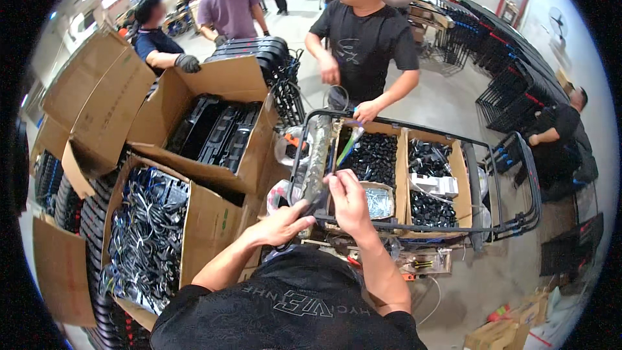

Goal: Manually assemble metal frames and electronic parts using power drivers in a factory setting.

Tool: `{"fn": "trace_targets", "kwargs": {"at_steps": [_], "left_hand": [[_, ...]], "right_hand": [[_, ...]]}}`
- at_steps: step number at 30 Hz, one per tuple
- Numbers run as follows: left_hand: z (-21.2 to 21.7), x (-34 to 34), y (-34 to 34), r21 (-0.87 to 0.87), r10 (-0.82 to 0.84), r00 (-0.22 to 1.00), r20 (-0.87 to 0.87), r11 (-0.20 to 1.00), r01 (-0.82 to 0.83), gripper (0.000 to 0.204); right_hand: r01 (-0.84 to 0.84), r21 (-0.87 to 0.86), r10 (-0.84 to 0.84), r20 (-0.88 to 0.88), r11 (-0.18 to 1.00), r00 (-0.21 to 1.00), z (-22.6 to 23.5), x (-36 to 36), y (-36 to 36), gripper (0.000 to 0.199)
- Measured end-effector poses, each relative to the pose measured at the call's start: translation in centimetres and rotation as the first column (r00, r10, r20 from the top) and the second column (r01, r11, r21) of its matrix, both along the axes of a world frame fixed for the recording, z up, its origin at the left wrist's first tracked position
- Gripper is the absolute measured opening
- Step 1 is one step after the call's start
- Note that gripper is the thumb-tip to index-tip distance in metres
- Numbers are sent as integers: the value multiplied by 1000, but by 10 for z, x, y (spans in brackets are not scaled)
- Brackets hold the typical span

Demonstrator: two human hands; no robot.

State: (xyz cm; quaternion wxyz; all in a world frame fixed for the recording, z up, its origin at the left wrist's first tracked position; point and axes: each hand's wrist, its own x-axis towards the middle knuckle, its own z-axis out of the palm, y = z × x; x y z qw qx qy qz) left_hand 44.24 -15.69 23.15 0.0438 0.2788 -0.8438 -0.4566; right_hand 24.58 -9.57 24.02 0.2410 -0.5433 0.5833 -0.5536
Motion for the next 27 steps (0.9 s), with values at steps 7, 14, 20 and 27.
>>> {"fn": "trace_targets", "kwargs": {"at_steps": [7, 14, 20, 27], "left_hand": [[-12, -53, 5, 15, -421, 907, 17, 907, 420, 40], [-47, -64, 14, -50, -544, 826, 146, 830, 555, 43], [-49, -61, 30, -113, -534, 835, 132, 829, 547, 46], [-44, -46, 42, -2, -546, 829, 120, 835, 550, 41]], "right_hand": [[-95, -38, 95, 691, 995, 717, -11, 9, 45, 30], [452, 159, -337, 876, 878, 346, -54, -93, 57, 31], [550, 237, -414, 883, 801, 222, -91, -139, 101, 33], [619, 311, -483, 867, 721, 126, -97, -146, 125, 34]]}}
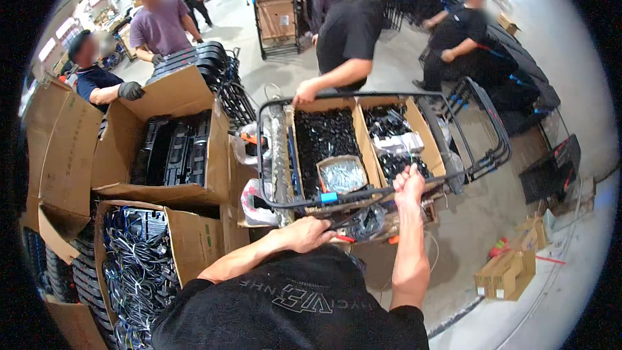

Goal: Manually assemble metal frames and electronic parts using power drivers in a factory setting.

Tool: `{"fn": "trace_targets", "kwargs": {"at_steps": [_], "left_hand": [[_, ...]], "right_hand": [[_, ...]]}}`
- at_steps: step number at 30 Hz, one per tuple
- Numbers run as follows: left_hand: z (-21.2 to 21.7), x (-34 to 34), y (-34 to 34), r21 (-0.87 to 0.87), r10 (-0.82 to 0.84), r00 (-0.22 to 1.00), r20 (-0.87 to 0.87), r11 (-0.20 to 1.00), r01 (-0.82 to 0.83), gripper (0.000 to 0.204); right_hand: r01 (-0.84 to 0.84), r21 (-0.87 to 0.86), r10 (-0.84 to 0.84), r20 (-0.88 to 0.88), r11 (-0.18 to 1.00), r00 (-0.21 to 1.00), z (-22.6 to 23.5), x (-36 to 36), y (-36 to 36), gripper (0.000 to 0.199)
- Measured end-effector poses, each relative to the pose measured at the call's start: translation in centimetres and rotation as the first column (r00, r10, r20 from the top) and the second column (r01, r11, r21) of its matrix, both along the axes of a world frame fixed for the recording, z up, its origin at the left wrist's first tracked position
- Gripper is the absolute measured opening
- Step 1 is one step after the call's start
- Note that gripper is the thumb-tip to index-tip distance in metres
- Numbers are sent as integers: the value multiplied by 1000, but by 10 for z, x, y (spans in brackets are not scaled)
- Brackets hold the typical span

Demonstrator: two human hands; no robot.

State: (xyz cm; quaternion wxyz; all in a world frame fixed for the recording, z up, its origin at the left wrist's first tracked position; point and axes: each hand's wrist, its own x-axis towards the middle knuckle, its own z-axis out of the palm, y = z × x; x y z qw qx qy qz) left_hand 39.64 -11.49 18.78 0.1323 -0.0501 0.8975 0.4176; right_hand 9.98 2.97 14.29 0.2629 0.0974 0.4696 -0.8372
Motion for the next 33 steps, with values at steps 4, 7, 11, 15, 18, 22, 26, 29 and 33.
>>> {"fn": "trace_targets", "kwargs": {"at_steps": [4, 7, 11, 15, 18, 22, 26, 29, 33], "left_hand": [[-5, 22, -3, 150, 6, 991, -135, 989, 14, 38], [-20, 27, -13, 217, 156, 986, -60, 966, -139, 39], [-9, 1, -44, 327, 122, 989, 83, 934, -143, 36], [-33, -1, -42, 806, 199, 969, 149, 543, -235, 37], [-29, 4, -41, 879, 144, 962, 234, 391, -272, 39], [-21, 7, -43, 953, 57, 959, 276, 114, -281, 43], [-10, 2, -52, 962, -25, 965, 259, 98, -256, 46], [-14, -3, -51, 974, -92, 980, 178, 157, -163, 47], [-36, -17, -34, 989, -147, 988, 41, 146, -19, 43]], "right_hand": [[177, 36, -175, -57, 983, 983, -5, -44, 35, 33], [-20, 4, 20, -314, 1000, 949, 47, -21, 35, 30], [-166, -245, 79, -330, 955, 941, 93, 7, 9, 37], [105, -301, -146, -119, 948, 982, 116, 60, -41, 41], [-80, -353, -2, -227, 932, 974, 80, 58, -29, 39], [-231, -419, 115, -286, 878, 951, 54, 30, -16, 37], [-235, -470, 136, -234, 851, 963, 66, 25, -23, 36], [-252, -517, 158, -219, 818, 963, 73, 26, -27, 36], [-304, -577, 185, -257, 758, 949, 78, 29, -33, 37]]}}
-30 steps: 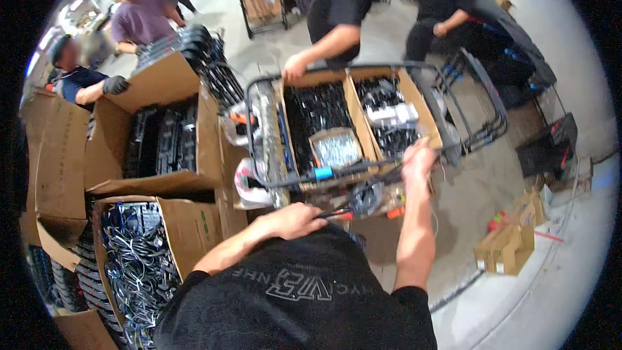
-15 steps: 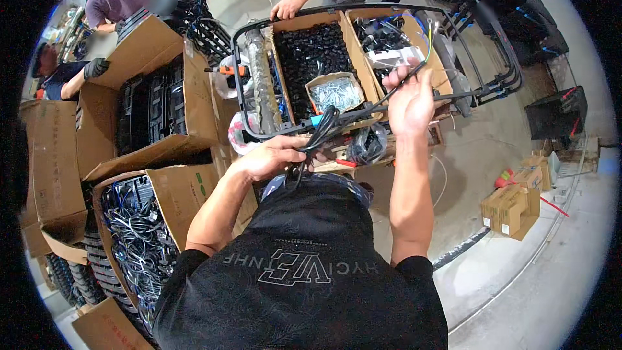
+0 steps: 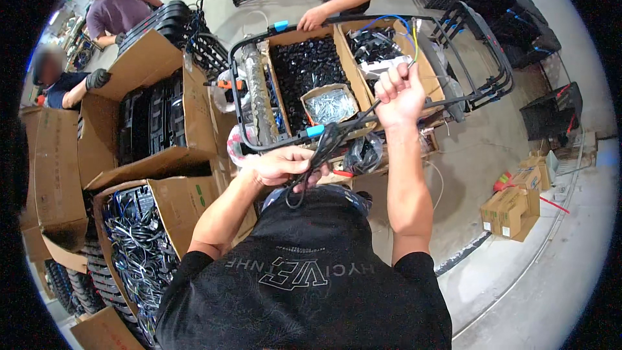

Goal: Manually assemble metal frames and electronic parts using power drivers in a factory setting.

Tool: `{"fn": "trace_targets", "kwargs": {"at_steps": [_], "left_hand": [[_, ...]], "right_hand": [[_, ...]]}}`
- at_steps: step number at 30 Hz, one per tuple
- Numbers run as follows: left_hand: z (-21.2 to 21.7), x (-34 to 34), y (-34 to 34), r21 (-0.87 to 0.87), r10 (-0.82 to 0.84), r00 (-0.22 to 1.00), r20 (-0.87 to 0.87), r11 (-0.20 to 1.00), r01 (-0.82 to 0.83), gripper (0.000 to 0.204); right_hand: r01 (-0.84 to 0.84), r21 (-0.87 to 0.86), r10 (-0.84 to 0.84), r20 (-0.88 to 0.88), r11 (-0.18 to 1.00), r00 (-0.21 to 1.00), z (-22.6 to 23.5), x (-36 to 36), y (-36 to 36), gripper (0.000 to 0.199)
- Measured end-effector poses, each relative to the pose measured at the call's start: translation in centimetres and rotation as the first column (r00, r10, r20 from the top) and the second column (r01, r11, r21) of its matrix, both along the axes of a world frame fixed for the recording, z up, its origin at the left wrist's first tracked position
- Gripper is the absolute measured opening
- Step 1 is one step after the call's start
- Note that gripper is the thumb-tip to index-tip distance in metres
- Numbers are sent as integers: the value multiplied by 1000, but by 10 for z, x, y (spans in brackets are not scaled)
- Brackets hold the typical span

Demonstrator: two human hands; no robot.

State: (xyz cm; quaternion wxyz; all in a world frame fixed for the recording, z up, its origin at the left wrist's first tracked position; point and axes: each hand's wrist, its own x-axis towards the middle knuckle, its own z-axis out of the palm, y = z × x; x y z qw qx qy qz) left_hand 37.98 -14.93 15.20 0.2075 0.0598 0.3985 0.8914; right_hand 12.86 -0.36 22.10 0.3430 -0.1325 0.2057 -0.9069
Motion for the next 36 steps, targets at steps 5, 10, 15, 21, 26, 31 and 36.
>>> {"fn": "trace_targets", "kwargs": {"at_steps": [5, 10, 15, 21, 26, 31, 36], "left_hand": [[14, -18, 32, 109, 137, 967, 216, 981, -163, 34], [10, -38, 50, -164, 179, 952, 249, 976, -141, 34], [11, -40, 51, -421, 198, 956, 218, 903, -91, 34], [2, -30, 69, -855, 165, 952, -257, 420, -304, 42], [-5, -12, 42, -834, 161, 933, -322, 418, -360, 37], [-36, -29, 17, -790, -366, 721, -588, 67, -610, 33], [66, -44, 7, -852, 234, 891, -388, 277, -444, 30]], "right_hand": [[201, 151, -208, 37, 968, 977, -11, -19, -5, 39], [386, 427, -505, 210, 818, 837, -72, -74, -4, 37], [431, 519, -635, 319, 738, 703, -106, -101, 19, 27], [456, 576, -699, 315, 679, 642, -115, -115, 41, 25], [330, 247, -331, -40, 911, 943, -37, -61, 59, 33], [277, 374, -194, -244, 885, 950, 4, 25, 35, 27], [102, 522, 112, -363, 847, 925, -12, 89, 30, 28]]}}
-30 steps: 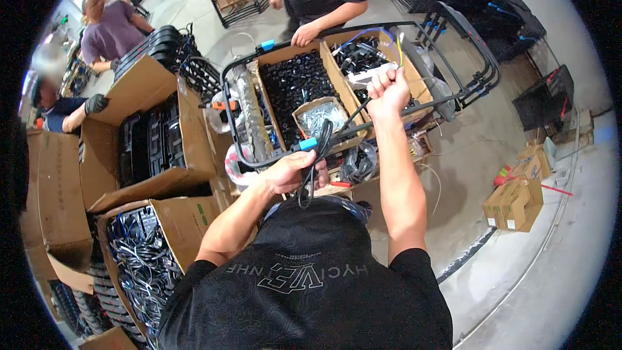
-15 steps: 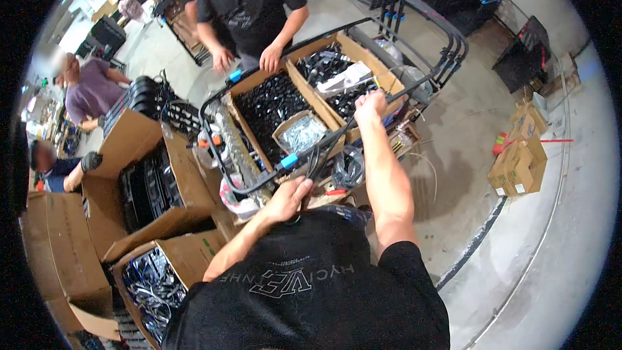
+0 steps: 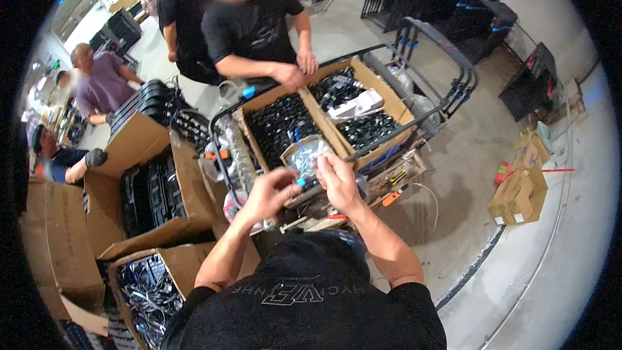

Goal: Manually assemble metal frames and electronic parts using power drivers in a factory setting.

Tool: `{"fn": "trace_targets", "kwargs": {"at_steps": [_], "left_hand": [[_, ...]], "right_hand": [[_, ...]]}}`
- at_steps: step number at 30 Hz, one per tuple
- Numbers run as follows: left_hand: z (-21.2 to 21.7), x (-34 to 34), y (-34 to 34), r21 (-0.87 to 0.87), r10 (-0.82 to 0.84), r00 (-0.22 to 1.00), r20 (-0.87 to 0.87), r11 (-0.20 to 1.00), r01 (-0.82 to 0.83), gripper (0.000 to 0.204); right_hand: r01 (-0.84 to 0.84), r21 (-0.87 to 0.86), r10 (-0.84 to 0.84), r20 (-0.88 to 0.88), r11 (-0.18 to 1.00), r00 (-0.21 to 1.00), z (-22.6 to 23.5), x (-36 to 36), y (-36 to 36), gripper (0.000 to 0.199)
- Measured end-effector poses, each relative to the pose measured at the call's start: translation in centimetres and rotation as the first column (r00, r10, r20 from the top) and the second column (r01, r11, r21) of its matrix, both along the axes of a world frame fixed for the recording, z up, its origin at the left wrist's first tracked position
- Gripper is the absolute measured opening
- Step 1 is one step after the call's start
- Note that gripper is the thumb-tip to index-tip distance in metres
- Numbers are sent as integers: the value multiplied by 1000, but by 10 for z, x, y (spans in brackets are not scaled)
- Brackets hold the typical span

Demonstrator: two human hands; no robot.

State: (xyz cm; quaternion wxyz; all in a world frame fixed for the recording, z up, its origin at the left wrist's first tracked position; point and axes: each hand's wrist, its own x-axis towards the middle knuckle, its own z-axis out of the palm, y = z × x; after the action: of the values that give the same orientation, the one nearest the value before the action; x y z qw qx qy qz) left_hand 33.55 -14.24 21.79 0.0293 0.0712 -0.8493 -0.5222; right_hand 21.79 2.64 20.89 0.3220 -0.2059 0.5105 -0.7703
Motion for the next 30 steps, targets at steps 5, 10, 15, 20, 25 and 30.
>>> {"fn": "trace_targets", "kwargs": {"at_steps": [5, 10, 15, 20, 25, 30], "left_hand": [[28, -5, -8, 461, 17, 999, -52, 887, 9, 40], [31, 9, 7, 467, 16, 999, 32, 884, -29, 44], [28, 12, 12, 131, 225, 960, -163, 970, -205, 48], [29, 17, 4, 51, 113, 946, -305, 993, -103, 40], [35, 19, -6, -145, -56, 960, -274, 989, 17, 35], [37, 28, -4, 33, -61, 983, -172, 997, 68, 32]], "right_hand": [[26, 168, 41, -385, 986, 922, -14, 29, 1, 29], [61, 207, 24, -384, 976, 923, -6, 44, 2, 28], [40, 225, 39, -337, 974, 941, -1, 53, 1, 28], [-41, 176, 91, -284, 983, 954, 2, 58, 1, 27], [-178, 254, 259, -333, 951, 907, 10, 48, 11, 29], [-366, 320, 460, -304, 874, 834, 16, 36, 17, 30]]}}
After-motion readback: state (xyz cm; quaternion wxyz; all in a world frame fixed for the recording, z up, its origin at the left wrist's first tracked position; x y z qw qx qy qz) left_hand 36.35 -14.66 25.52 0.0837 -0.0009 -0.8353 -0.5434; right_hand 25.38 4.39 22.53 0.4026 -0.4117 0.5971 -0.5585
